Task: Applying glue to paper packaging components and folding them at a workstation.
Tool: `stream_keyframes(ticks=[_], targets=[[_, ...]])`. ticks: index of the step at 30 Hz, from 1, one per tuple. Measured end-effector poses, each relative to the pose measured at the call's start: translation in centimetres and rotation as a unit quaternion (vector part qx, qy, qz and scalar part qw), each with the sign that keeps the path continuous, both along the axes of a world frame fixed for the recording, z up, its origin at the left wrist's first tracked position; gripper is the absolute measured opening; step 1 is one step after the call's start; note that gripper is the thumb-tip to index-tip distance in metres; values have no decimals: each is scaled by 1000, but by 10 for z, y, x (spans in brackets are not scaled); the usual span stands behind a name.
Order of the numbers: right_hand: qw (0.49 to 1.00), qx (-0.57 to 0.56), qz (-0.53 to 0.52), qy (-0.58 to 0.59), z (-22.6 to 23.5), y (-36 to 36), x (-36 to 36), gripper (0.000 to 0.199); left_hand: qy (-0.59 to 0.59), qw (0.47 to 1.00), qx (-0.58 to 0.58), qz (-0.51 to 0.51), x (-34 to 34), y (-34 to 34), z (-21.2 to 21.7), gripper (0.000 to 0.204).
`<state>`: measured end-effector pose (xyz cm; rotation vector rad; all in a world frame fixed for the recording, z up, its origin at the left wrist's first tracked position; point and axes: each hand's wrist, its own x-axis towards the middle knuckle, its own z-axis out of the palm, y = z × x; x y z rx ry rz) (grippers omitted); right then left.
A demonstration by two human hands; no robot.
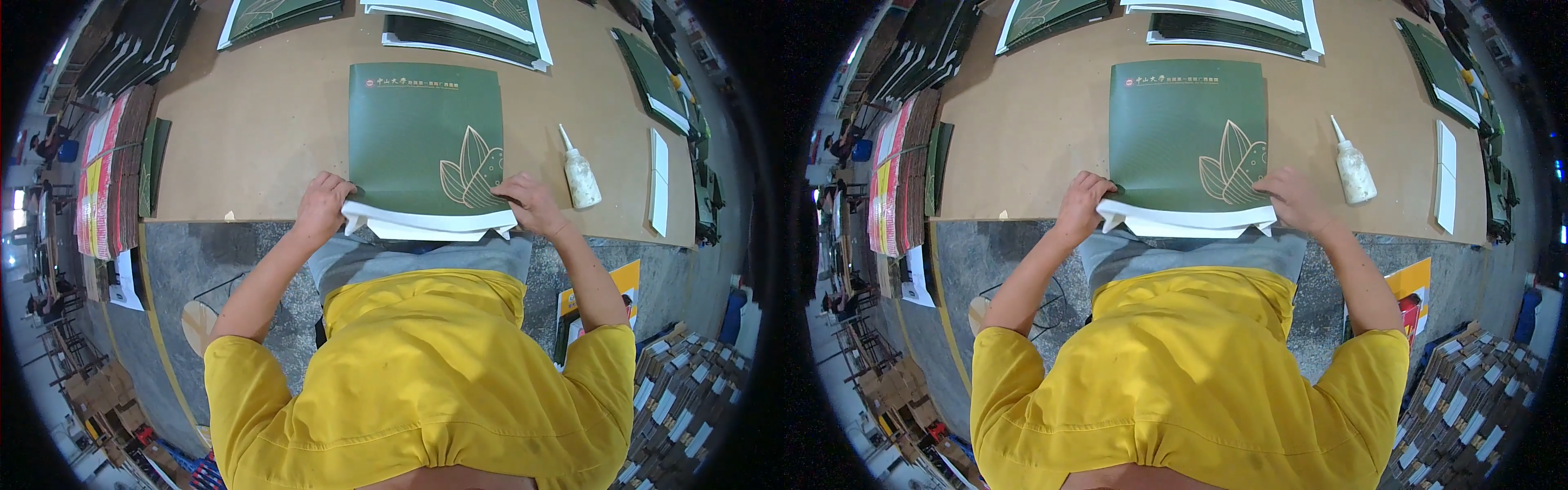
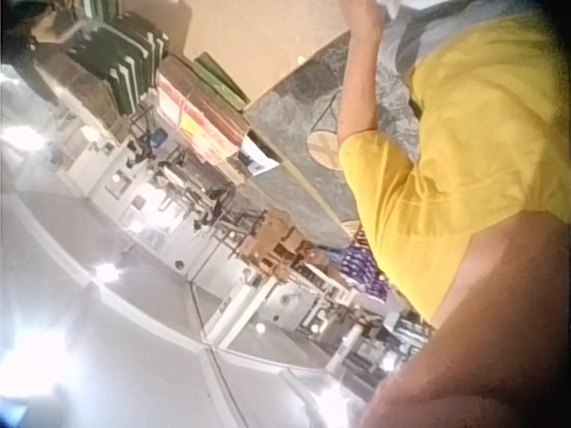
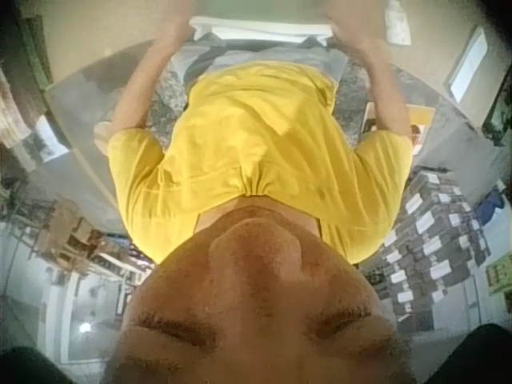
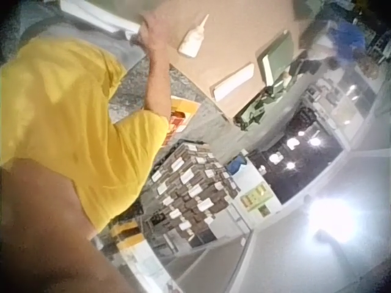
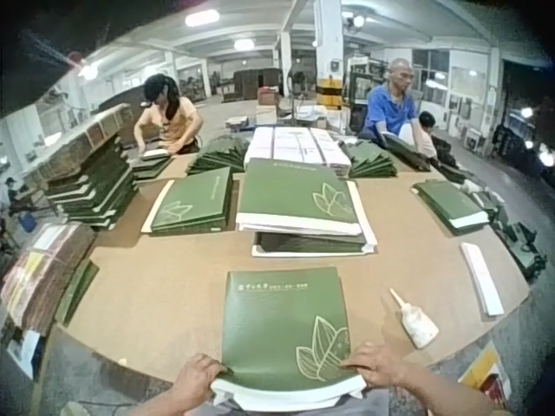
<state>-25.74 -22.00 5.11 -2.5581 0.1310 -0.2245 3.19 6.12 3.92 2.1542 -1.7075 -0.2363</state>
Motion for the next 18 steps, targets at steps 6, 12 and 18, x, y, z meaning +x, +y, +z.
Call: stream_keyframes(ticks=[6, 12, 18], targets=[[970, 182, -138, 82, 6, -5, 19, 26, 110, 984, 77, 115, 12, -13, -2, 11], [857, 397, -281, 171, 10, -13, 40, 28, 141, 978, 97, 116, 16, -22, -1, 15], [841, 392, -314, 203, 18, -17, 36, 30, 33, 981, 131, 138, 12, -21, -3, 23]])
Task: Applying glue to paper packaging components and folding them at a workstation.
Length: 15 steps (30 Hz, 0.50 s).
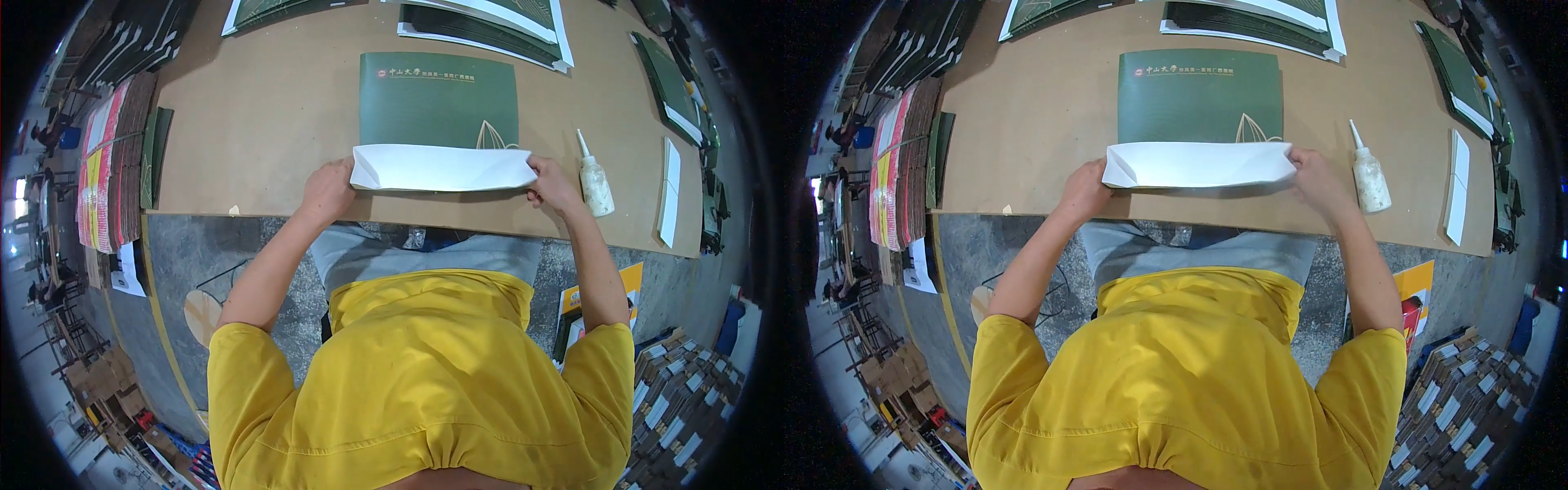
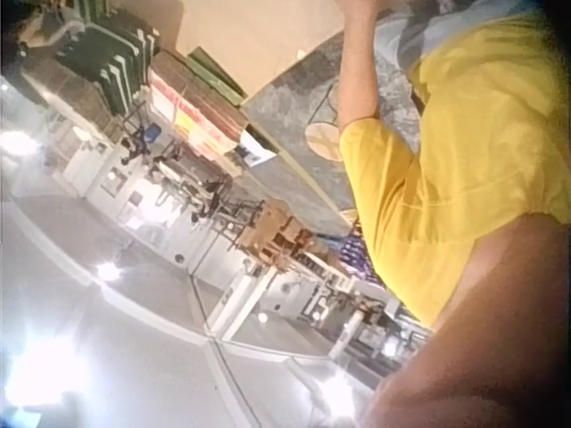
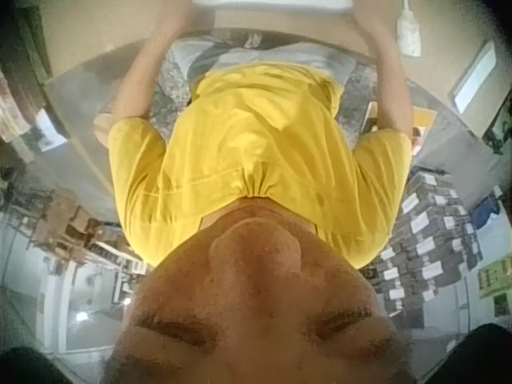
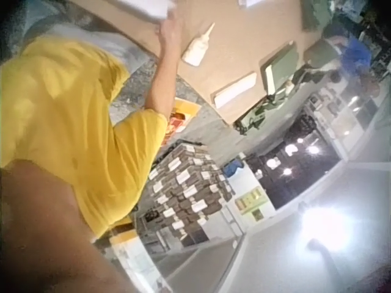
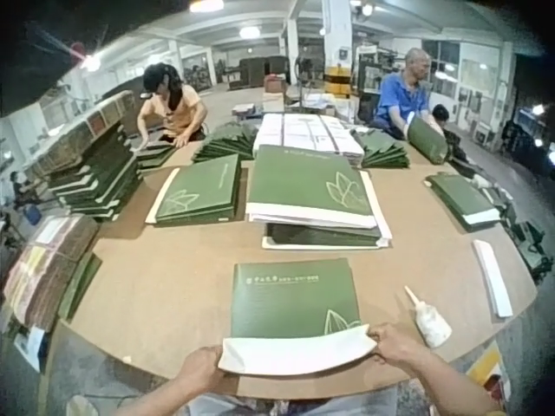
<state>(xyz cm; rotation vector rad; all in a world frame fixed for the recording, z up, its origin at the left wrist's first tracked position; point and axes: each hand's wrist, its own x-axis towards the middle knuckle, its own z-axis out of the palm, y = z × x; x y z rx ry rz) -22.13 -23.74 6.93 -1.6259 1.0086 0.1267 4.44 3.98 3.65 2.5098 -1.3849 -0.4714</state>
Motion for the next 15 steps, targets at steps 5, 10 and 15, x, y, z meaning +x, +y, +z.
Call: stream_keyframes(ticks=[5, 10, 15], targets=[[877, -456, 35, -146, 42, 9, 18, 26, -43, 997, 36, -52, -3, 0, 6, 21], [863, -308, 326, -233, 54, 101, 119, 18, -70, 996, 9, -54, -5, 0, -1, 19], [758, -387, 520, -79, 8, 127, 160, 12, -87, 994, -28, -63, -11, 5, -5, 17]])
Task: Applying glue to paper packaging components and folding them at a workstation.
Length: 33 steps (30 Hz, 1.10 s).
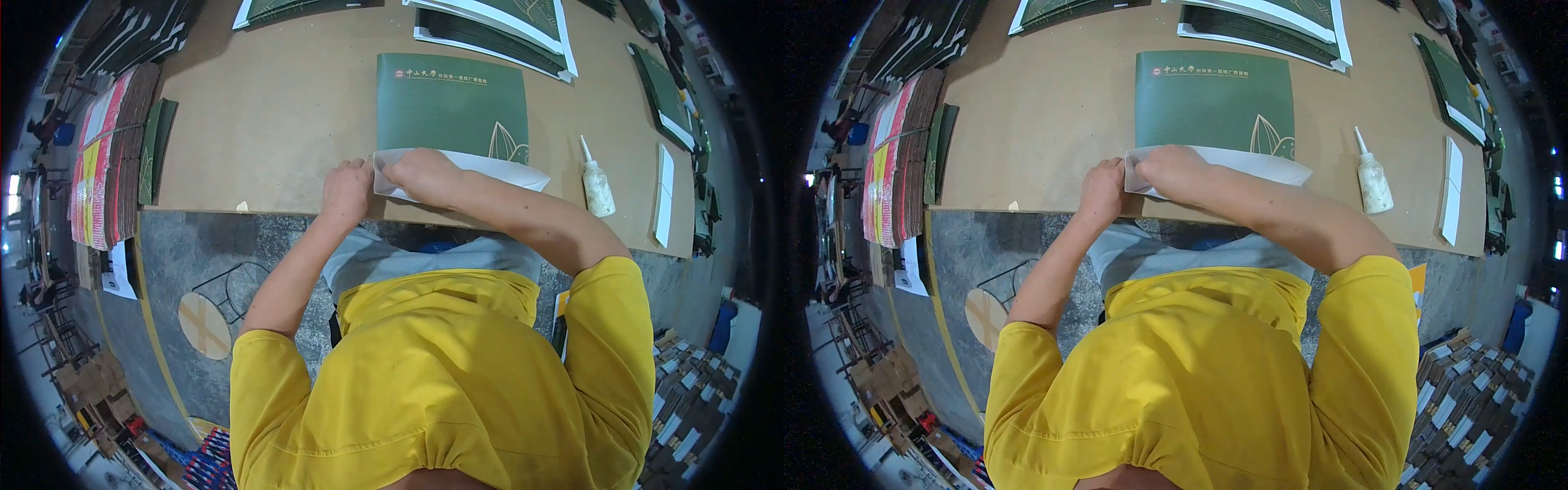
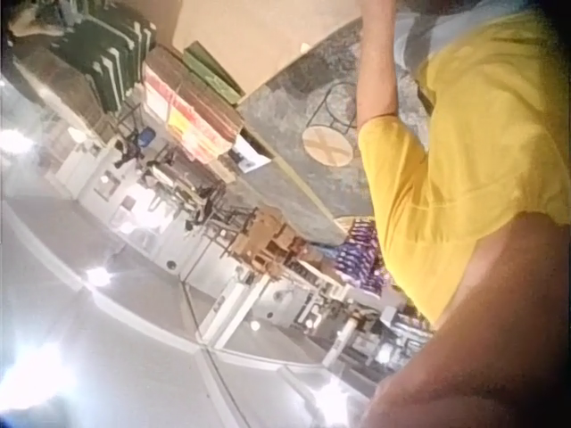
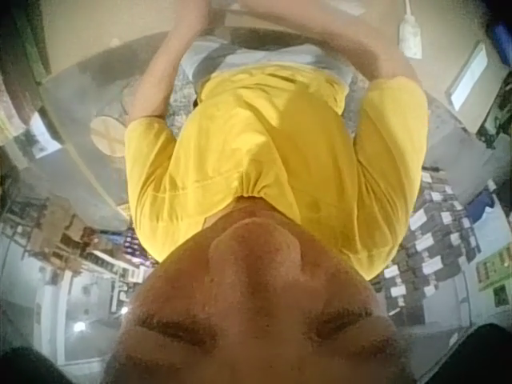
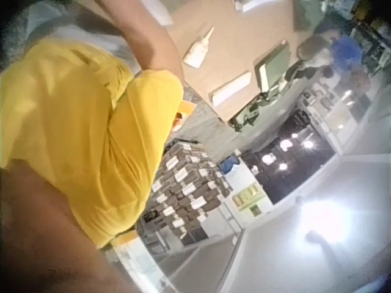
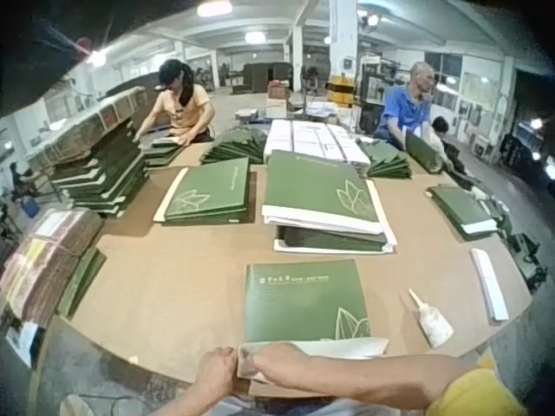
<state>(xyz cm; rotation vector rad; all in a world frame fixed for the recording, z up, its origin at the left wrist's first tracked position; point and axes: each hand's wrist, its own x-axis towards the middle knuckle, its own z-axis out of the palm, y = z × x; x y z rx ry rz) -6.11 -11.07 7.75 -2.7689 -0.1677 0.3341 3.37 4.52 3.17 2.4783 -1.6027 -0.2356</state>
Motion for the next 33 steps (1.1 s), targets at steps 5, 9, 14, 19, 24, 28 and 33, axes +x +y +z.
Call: stream_keyframes(ticks=[5, 9, 14, 19, 24, 28, 33], targets=[[998, -15, 29, -51, -11, 10, 4, 12, 20, 990, -137, 11, 8, 9, -6, 19], [997, -61, 32, -34, -15, 16, 12, 13, 545, 808, -173, 142, 21, 13, 7, 25], [998, -40, 21, -48, -27, 11, 3, 16, 273, 949, -148, 60, 0, 4, 31, 28], [992, -76, 61, -85, -28, 25, -23, 21, 199, 970, -132, 47, -13, -3, 28, 30], [991, -59, 92, -74, -11, 16, -46, 22, 164, 979, -96, 72, -24, -12, 31, 33], [872, 151, -323, -336, 22, -17, -131, 19, 122, 985, -90, 85, -24, -11, 33, 33], [672, 469, -568, -73, 13, -76, -189, 19, 88, 990, -75, 77, -21, -12, 28, 32]])
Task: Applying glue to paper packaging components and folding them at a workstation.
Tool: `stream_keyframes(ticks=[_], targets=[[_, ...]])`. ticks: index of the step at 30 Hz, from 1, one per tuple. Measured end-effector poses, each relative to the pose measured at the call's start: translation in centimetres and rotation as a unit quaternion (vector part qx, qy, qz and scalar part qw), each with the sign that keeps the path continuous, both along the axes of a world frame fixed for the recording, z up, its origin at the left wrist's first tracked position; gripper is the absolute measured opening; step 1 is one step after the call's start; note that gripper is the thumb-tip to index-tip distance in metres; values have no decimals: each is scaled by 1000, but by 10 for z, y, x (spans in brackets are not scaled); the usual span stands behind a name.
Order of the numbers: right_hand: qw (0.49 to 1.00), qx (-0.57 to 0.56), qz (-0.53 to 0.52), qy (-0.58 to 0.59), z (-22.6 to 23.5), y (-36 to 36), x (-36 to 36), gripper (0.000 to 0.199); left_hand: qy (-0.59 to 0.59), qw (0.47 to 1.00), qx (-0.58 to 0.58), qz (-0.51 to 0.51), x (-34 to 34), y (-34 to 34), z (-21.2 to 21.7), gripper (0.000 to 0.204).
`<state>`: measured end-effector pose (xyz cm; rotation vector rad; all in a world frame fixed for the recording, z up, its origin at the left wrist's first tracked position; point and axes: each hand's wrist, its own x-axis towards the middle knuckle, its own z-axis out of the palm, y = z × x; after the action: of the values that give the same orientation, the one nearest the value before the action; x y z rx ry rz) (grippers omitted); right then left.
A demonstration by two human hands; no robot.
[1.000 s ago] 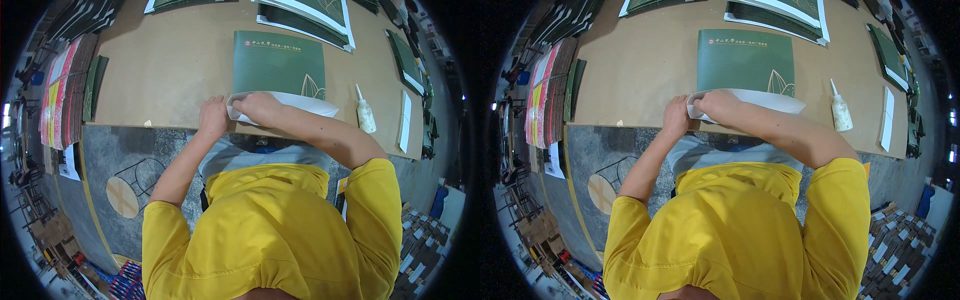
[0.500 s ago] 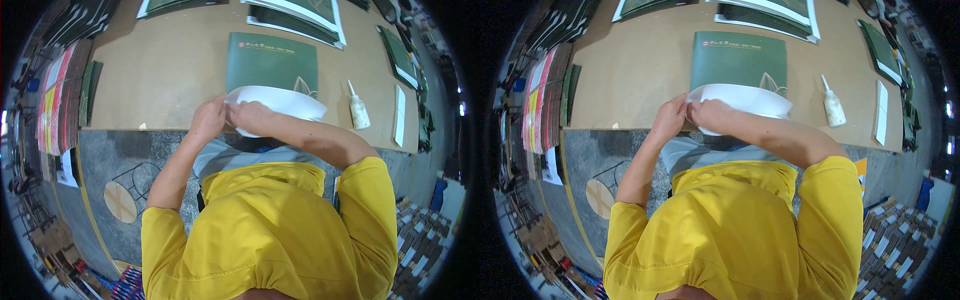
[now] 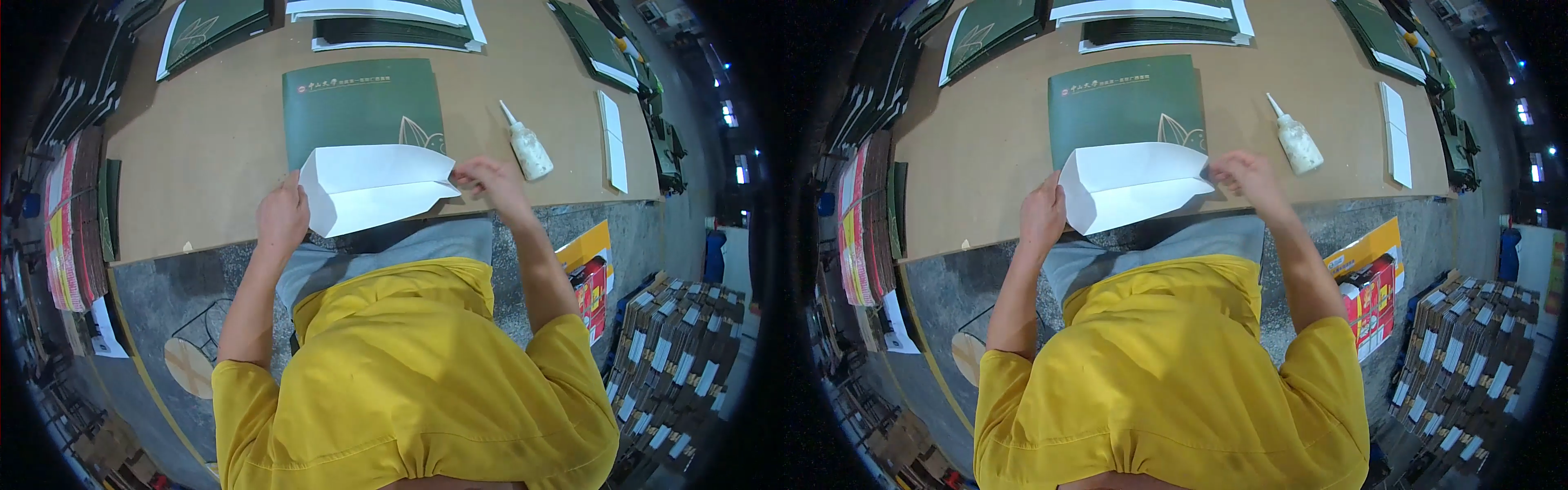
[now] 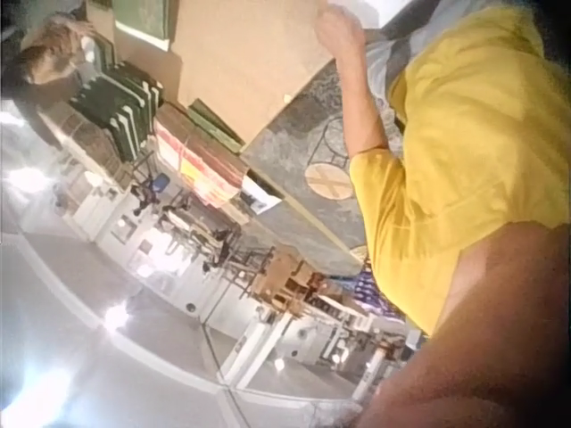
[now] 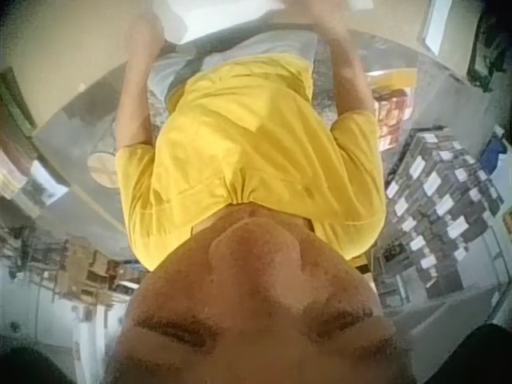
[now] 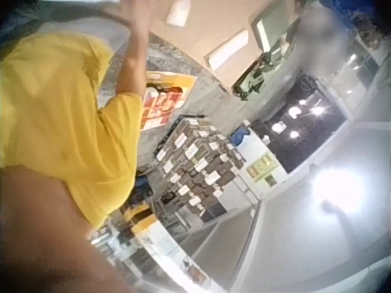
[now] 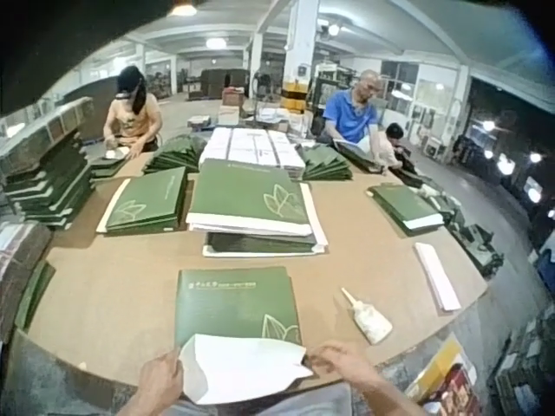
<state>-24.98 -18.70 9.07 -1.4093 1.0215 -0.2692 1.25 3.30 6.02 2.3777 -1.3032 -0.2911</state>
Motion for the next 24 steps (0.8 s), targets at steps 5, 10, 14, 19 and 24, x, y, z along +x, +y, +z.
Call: stream_keyframes(ticks=[5, 10, 14, 19, 24], targets=[[997, -17, 76, 14, -37, -7, -7, 17, -9, 999, 34, 12, -3, 0, 16, 31], [992, -110, 49, 46, -45, -2, -5, 23, -39, 949, -284, -133, -72, -29, 60, 31], [998, -57, 9, 7, -48, 4, -6, 31, 56, 964, -52, -255, -109, -99, 1, 19], [998, 12, -54, -18, -30, 7, 1, 44, -59, 942, -57, -326, -101, -124, -23, 14], [995, -37, 68, -62, -20, 20, 3, 44, -80, 935, -85, -335, -107, -131, -21, 12]])
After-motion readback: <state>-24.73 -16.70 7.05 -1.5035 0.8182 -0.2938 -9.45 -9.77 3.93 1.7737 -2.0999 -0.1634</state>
